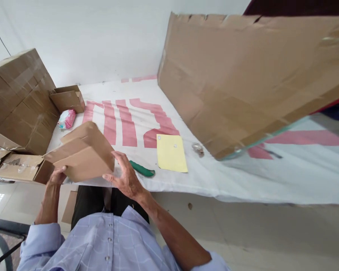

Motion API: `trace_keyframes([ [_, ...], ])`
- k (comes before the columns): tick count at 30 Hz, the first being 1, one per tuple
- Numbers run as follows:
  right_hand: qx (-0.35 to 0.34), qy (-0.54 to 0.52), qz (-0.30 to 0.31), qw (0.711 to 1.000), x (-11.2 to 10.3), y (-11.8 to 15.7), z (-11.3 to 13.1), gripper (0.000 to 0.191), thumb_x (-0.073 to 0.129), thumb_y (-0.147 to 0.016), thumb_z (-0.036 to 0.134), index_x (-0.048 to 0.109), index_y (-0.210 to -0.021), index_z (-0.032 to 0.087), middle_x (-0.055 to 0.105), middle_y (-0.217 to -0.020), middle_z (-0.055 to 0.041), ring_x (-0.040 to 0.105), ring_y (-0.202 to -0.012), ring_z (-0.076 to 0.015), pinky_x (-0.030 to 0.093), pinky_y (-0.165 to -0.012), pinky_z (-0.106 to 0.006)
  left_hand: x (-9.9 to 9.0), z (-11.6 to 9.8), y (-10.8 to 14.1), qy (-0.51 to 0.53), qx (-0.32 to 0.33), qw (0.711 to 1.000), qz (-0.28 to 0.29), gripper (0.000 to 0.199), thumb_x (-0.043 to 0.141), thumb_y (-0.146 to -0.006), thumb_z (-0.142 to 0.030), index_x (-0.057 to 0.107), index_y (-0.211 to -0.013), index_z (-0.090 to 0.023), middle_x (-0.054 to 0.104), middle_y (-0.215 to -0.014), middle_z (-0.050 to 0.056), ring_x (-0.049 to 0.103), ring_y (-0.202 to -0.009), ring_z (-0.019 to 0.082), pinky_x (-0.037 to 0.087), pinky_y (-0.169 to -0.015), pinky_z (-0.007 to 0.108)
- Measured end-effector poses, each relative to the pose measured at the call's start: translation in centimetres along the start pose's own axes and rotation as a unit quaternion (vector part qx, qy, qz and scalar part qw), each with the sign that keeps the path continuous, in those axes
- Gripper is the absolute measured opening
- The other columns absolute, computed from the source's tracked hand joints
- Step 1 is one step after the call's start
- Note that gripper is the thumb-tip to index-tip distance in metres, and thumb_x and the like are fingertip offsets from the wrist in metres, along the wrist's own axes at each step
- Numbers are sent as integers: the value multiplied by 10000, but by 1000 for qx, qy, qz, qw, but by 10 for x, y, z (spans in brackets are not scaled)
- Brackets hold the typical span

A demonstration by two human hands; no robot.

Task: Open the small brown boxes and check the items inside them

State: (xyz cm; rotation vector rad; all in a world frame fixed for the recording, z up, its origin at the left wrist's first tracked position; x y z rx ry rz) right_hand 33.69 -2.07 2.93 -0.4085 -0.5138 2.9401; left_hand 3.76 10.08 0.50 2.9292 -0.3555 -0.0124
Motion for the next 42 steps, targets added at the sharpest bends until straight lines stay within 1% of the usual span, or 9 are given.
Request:
trace_keyframes([
  [3,109,-101,-11,989,7,-3,-45,710,794,-862,672,606,-1400,247,688,-1419,-152,667,-1309,-345,605,-1057,-516,12,-37,17,-126,80,989,-15,1154,1014,-501,-504,590,-1544,-248,679,-1508,105,556,-1479,435,462,-1252,539],
  [6,197,-188,-54,961,10,0,-86,674,786,-792,800,674,-1140,234,769,-1229,-144,707,-1236,-365,626,-1028,-532,37,-66,42,-288,175,941,11,1367,1012,-563,-530,345,-1720,-237,470,-1709,170,376,-1619,456,317,-1339,580],
  [12,231,-260,-53,936,8,5,-112,720,739,-789,861,690,-1240,302,750,-1398,-115,682,-1360,-356,613,-1075,-570,72,-75,72,-366,259,890,77,1446,984,-676,-519,69,-1782,-344,302,-1816,158,313,-1641,483,242,-1339,670],
  [18,251,-278,-50,926,7,9,-116,843,765,-752,867,668,-1367,299,717,-1456,-140,655,-1388,-377,557,-1142,-611,83,-75,74,-348,282,891,71,1447,974,-683,-620,75,-1781,-338,330,-1798,174,339,-1627,483,263,-1333,646],
  [25,238,-263,-9,935,8,6,-122,665,661,-838,876,697,-1188,312,761,-1323,-101,695,-1301,-329,584,-1092,-578,85,-73,69,-361,270,892,38,1415,987,-602,-714,249,-1749,-336,346,-1778,213,329,-1614,522,260,-1292,724],
  [33,253,-220,41,941,35,-5,-97,669,617,-825,911,735,-1025,284,801,-1152,-122,755,-1138,-328,626,-917,-516,73,-97,83,-428,251,866,50,1211,926,-682,-389,307,-1722,-349,370,-1680,191,351,-1565,490,371,-1218,714],
  [37,272,-82,44,958,9,1,-78,596,784,-743,783,735,-790,191,766,-817,-123,726,-776,-293,573,-687,-409,71,-110,90,-479,243,843,-12,1082,871,-645,-289,399,-1617,-225,482,-1552,208,445,-1453,464,417,-1161,689],
  [39,218,5,-11,976,-19,-3,-49,466,807,-797,641,705,-712,195,703,-704,-64,647,-682,-238,530,-662,-373,74,-111,91,-485,248,838,-21,1062,895,-623,-297,420,-1569,-215,503,-1540,207,453,-1440,466,420,-1154,675],
  [42,-29,156,-81,984,-41,-19,32,260,693,-966,418,727,-804,217,721,-800,-51,647,-750,-222,542,-715,-367,84,-108,90,-479,278,832,-15,1062,925,-619,-308,416,-1547,-224,501,-1550,201,452,-1449,455,409,-1175,654],
])
Point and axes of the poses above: each hand's wrist, its own y-axis away from the middle knuckle, its own x-axis out of the palm, z = x × y, the point moved 6 cm from there along -y, towards the middle knuckle
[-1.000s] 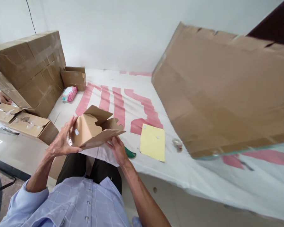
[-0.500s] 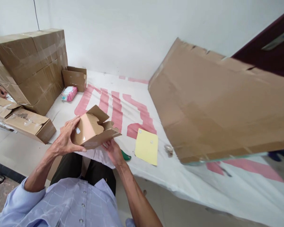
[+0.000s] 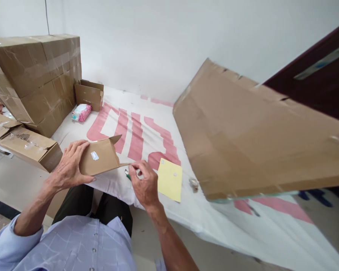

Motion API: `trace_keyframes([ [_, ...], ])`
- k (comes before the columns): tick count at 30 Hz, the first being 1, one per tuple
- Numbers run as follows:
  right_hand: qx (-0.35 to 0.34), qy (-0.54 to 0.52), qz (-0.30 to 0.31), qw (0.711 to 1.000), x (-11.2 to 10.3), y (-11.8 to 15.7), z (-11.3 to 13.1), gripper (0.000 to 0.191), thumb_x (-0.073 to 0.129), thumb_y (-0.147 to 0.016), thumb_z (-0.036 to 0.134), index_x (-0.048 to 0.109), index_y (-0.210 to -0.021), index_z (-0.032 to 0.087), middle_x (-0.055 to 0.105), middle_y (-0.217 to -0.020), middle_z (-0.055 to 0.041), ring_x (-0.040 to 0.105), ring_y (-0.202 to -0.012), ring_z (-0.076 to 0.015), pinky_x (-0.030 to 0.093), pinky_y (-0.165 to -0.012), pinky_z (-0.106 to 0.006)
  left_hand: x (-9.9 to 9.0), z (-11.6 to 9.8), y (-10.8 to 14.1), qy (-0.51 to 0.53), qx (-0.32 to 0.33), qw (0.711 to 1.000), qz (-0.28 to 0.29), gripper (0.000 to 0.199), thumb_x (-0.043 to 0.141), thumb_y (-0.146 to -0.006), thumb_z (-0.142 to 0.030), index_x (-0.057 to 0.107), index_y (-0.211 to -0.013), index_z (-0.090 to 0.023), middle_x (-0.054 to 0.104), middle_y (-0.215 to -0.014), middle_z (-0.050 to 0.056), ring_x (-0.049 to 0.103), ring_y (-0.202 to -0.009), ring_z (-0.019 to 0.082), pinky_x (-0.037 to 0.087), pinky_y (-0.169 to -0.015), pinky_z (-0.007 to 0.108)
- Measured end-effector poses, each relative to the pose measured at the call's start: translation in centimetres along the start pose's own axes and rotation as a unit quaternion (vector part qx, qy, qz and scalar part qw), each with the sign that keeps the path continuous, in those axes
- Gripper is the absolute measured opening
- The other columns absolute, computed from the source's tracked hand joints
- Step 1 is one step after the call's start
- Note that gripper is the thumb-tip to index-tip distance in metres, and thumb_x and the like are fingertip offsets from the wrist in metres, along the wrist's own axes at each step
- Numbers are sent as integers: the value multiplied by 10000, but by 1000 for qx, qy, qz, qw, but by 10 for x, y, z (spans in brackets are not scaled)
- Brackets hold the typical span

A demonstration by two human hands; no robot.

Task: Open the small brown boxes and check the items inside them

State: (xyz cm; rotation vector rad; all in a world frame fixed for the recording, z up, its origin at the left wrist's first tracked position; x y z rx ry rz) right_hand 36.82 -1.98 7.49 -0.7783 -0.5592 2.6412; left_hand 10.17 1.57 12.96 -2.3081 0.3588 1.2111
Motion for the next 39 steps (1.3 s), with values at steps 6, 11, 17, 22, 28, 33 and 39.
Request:
trace_keyframes([
  [6,-293,63,76,951,28,-32,95,165,628,-1020,157,769,-993,239,741,-982,-83,703,-961,-250,617,-882,-430,13,-6,0,-5,22,1000,-15,1073,946,-602,-318,431,-1537,-203,513,-1532,210,458,-1434,463,427,-1159,657],
  [11,-309,97,128,937,52,-40,94,189,607,-1038,146,771,-1006,233,728,-1002,-92,692,-978,-255,620,-895,-438,14,-8,4,-14,28,999,-23,1048,919,-616,-324,446,-1546,-219,535,-1519,198,474,-1413,464,435,-1139,646],
  [17,-320,123,142,929,56,-36,97,227,570,-1049,128,776,-1020,218,713,-980,-99,683,-952,-256,610,-854,-417,19,-8,6,-17,28,999,-23,1018,902,-620,-347,465,-1524,-182,531,-1533,218,470,-1422,464,436,-1136,628],
  [22,-329,128,136,926,59,-33,100,205,596,-1034,116,768,-1024,226,706,-971,-91,680,-954,-249,600,-861,-394,19,-9,6,-9,22,999,-27,974,876,-640,-347,479,-1517,-201,550,-1511,202,490,-1397,448,446,-1121,605],
  [28,-342,148,128,919,60,-29,101,221,578,-1045,121,764,-1000,230,712,-980,-90,677,-967,-247,604,-848,-387,18,-9,6,-7,23,999,-26,988,875,-632,-341,477,-1525,-199,547,-1513,204,486,-1399,453,449,-1121,608],
  [33,-355,146,112,917,59,-28,103,211,576,-1042,113,744,-968,215,714,-954,-89,682,-945,-246,616,-839,-387,20,-9,7,-14,25,999,-27,982,881,-645,-365,473,-1519,-180,543,-1518,212,480,-1410,450,441,-1135,604],
  [39,-322,145,121,928,59,-30,100,222,561,-1042,124,729,-946,233,710,-956,-83,685,-943,-242,618,-857,-391,21,-10,6,-15,19,999,-26,982,869,-642,-347,461,-1521,-185,546,-1521,215,490,-1395,456,440,-1125,616],
])
Point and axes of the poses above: each hand's wrist, its own y-axis away from the middle knuckle, its own x-axis out of the palm, z = x × y, the point moved 6 cm from there along -y, towards the middle knuckle
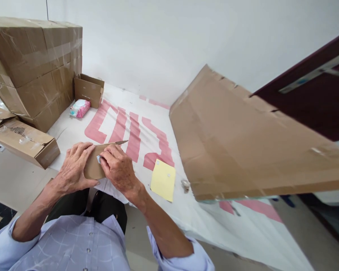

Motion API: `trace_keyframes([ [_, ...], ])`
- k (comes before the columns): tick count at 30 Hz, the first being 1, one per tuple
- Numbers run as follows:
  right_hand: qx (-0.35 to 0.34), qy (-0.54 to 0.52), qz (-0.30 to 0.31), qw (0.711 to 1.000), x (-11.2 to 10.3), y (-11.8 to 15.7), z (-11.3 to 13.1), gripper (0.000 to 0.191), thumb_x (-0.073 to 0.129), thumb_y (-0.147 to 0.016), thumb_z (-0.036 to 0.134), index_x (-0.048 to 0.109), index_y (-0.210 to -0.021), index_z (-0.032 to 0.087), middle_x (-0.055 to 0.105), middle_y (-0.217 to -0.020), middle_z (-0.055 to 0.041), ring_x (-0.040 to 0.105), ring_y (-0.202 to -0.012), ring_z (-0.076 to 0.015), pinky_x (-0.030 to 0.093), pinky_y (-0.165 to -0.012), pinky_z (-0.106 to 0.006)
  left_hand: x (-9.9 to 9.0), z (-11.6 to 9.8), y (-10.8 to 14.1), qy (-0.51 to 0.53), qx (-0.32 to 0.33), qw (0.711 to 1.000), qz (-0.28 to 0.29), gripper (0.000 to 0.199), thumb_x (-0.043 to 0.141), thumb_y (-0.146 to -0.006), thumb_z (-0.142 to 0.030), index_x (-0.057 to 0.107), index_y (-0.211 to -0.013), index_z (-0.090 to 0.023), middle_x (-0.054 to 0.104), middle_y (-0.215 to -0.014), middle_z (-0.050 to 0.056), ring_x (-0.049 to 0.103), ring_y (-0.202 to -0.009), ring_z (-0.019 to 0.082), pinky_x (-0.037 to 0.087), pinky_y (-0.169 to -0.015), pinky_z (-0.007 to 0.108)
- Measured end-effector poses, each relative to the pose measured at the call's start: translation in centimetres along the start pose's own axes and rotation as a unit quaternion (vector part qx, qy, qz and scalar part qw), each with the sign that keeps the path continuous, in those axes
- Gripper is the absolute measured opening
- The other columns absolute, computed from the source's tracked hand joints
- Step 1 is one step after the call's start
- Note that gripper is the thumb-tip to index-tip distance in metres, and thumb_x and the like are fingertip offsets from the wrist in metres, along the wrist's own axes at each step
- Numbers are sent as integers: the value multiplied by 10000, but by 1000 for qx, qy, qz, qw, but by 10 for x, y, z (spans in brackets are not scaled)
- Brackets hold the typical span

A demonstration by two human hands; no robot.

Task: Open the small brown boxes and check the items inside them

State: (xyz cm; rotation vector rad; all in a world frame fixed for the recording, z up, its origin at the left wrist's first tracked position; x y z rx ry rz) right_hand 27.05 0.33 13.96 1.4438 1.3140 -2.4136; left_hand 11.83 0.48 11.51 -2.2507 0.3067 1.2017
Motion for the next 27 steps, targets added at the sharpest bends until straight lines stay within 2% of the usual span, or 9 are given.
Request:
trace_keyframes([
  [10,35,-39,31,998,2,0,-2,198,564,-1028,129,692,-923,239,697,-958,-91,670,-969,-263,601,-895,-430,0,-2,1,-5,1,1000,-5,982,880,-634,-343,475,-1514,-182,558,-1512,213,493,-1405,460,441,-1128,601],
  [14,35,-32,29,998,3,-1,-2,195,556,-1028,125,652,-911,247,692,-950,-85,668,-964,-262,585,-890,-420,1,-2,2,-2,-1,1000,-3,985,885,-633,-345,473,-1515,-198,553,-1518,205,493,-1405,459,438,-1131,606],
  [18,35,-41,22,998,3,-1,-3,183,557,-1023,126,625,-902,244,680,-929,-78,660,-939,-260,569,-869,-415,1,-3,2,-9,9,1000,-4,985,885,-641,-341,459,-1510,-157,553,-1510,222,492,-1408,451,438,-1133,596],
  [22,44,-61,37,996,3,0,-4,196,552,-1014,119,606,-880,253,665,-901,-61,652,-912,-249,560,-852,-403,2,-3,3,-6,12,1000,-4,999,894,-628,-339,455,-1512,-188,551,-1514,207,492,-1413,452,430,-1139,599],
  [27,55,-82,26,995,-2,0,-5,180,558,-1022,118,641,-926,246,684,-934,-69,666,-916,-243,575,-865,-403,2,-3,3,-6,9,1000,-6,1013,901,-619,-330,453,-1518,-193,543,-1525,208,489,-1413,454,431,-1133,600],
])
Point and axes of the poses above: each hand's wrist, its own y-axis away from the middle knuckle, its own x-axis out of the palm, z = x × y, the point moved 6 cm from there along -y, towards the middle knuckle
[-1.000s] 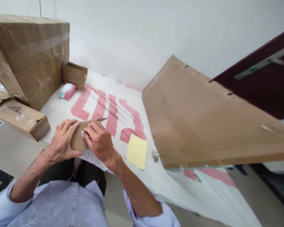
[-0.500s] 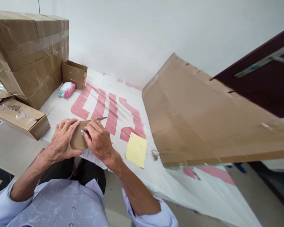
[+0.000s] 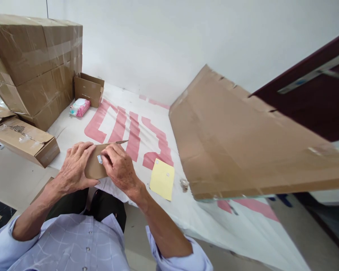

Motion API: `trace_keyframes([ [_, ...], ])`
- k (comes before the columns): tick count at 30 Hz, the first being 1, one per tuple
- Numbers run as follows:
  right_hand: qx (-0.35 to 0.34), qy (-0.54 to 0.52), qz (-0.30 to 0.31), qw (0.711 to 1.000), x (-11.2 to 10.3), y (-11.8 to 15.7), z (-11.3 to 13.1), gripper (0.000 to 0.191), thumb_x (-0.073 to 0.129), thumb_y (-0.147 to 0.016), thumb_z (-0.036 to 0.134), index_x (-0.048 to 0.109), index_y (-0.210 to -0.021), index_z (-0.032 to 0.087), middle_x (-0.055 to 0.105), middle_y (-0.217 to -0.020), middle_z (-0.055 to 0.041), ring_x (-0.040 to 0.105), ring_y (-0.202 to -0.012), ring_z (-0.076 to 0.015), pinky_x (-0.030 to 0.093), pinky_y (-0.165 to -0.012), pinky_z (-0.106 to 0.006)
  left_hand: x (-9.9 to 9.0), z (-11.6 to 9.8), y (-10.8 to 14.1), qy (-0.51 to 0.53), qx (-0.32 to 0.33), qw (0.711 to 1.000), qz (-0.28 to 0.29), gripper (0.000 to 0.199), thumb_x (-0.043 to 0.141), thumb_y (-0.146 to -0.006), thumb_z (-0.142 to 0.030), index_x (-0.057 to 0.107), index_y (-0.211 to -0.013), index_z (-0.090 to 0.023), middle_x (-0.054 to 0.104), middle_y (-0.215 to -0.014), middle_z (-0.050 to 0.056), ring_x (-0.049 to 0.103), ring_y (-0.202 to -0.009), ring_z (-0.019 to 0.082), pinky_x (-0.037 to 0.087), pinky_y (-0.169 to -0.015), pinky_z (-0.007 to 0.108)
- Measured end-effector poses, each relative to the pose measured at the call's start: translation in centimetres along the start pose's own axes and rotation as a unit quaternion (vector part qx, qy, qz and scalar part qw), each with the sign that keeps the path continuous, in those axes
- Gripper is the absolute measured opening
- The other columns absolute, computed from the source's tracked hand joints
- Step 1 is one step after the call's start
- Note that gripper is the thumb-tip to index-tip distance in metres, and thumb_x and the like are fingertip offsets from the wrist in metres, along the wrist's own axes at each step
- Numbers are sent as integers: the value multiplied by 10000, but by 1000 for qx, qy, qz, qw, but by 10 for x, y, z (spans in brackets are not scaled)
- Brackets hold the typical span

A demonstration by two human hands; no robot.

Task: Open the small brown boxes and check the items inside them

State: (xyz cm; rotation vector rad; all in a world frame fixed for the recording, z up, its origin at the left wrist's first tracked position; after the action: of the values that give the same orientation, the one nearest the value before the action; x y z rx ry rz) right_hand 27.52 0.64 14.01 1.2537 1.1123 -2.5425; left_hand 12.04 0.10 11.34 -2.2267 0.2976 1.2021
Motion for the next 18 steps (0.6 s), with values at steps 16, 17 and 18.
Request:
trace_keyframes([
  [16,-12,56,32,998,0,-4,0,186,581,-1006,101,636,-902,245,705,-933,-64,661,-883,-236,557,-807,-391,-1,-2,0,3,-4,1000,16,971,885,-639,-339,467,-1502,-191,549,-1515,202,487,-1416,452,430,-1139,607],
  [17,-12,60,36,997,0,-4,-1,191,585,-998,97,635,-890,246,704,-924,-60,659,-876,-234,552,-799,-386,-1,-2,0,4,-4,1000,16,973,884,-637,-333,467,-1506,-200,545,-1519,198,485,-1418,452,430,-1139,607],
  [18,-13,62,41,997,0,-5,-2,196,587,-988,90,632,-877,245,701,-911,-56,657,-867,-232,547,-788,-381,-1,-2,0,4,-5,1000,15,976,882,-635,-327,465,-1509,-207,543,-1523,194,483,-1419,452,430,-1138,605],
])
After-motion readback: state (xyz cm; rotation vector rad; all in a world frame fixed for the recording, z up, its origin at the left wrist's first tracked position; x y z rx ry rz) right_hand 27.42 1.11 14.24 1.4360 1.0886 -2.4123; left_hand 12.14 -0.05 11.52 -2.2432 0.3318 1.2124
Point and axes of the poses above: each hand's wrist, its own y-axis away from the middle knuckle, its own x-axis out of the palm, z = x × y, the point moved 6 cm from there along -y, towards the middle knuckle
